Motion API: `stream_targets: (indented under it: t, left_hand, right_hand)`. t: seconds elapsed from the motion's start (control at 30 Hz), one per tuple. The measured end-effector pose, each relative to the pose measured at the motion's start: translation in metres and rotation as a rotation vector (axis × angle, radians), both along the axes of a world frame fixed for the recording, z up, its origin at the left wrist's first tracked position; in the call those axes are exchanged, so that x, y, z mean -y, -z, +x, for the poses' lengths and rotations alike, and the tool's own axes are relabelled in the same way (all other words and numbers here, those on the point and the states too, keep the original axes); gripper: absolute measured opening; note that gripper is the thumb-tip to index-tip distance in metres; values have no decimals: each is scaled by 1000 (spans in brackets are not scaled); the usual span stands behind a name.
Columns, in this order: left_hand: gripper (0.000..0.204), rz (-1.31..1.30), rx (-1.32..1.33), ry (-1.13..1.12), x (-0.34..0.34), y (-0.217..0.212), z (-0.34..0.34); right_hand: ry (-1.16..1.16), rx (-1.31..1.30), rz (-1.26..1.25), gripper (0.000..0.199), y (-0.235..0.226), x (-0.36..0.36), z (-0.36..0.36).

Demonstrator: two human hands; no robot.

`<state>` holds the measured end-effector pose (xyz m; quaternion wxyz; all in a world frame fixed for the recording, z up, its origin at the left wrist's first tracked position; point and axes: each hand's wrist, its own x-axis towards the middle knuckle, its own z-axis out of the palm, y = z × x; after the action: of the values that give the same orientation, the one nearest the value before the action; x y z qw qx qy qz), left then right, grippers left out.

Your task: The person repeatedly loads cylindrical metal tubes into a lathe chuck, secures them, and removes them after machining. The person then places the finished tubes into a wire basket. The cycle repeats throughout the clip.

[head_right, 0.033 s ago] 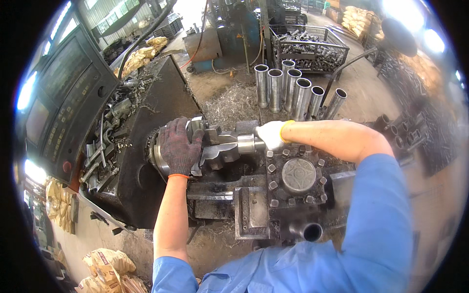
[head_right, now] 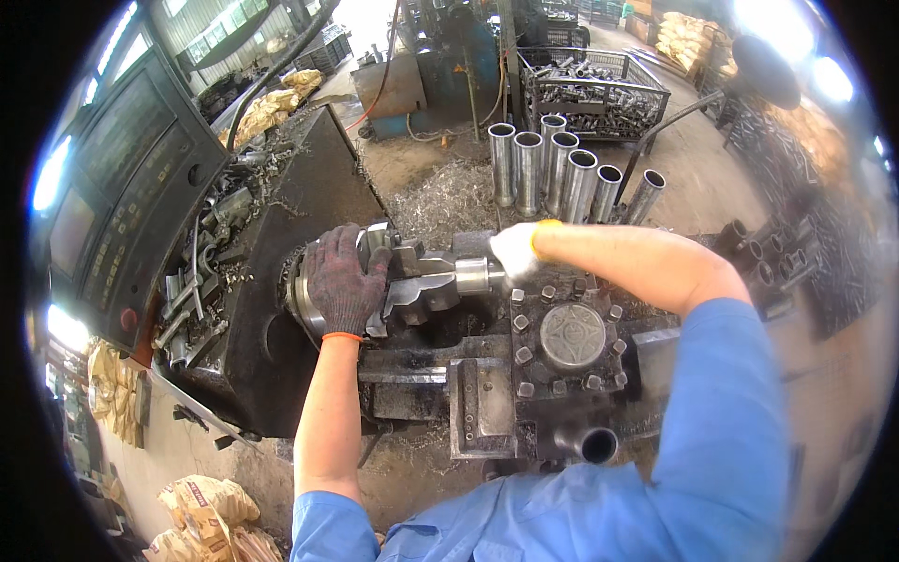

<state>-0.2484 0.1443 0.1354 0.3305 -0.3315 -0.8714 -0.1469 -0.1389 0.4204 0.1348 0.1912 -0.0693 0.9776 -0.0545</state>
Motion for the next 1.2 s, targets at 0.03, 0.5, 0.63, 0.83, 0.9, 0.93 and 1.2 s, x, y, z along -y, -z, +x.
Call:
stream_targets:
  t: [0.03,0.5,0.63,0.83,0.9,0.93,1.2]
  left_hand:
    - [58,10,31,15,0,0,-1]
    - [68,-34,48,-63,-1,6,-4]
    - [70,-29,15,-58,-1,12,-7]
    - [71,26,-54,49,5,6,-2]
    - [70,-9,-42,128,15,-4,25]
    - [70,110,-102,266,21,-8,45]
    - [95,1014,1599,1077,111,41,243]
  right_hand:
    - [127,271,-150,81,-5,3,-10]
    - [571,-581,-258,92,-25,-79,111]
    - [540,-1205,-338,80,-57,-59,161]
    - [29,-1350,-533,78,-115,12,220]
    - [142,-1142,-844,80,-124,59,246]
    - [131,-1165,-593,82,-128,82,257]
    - [732,14,-1055,82,-16,241,256]
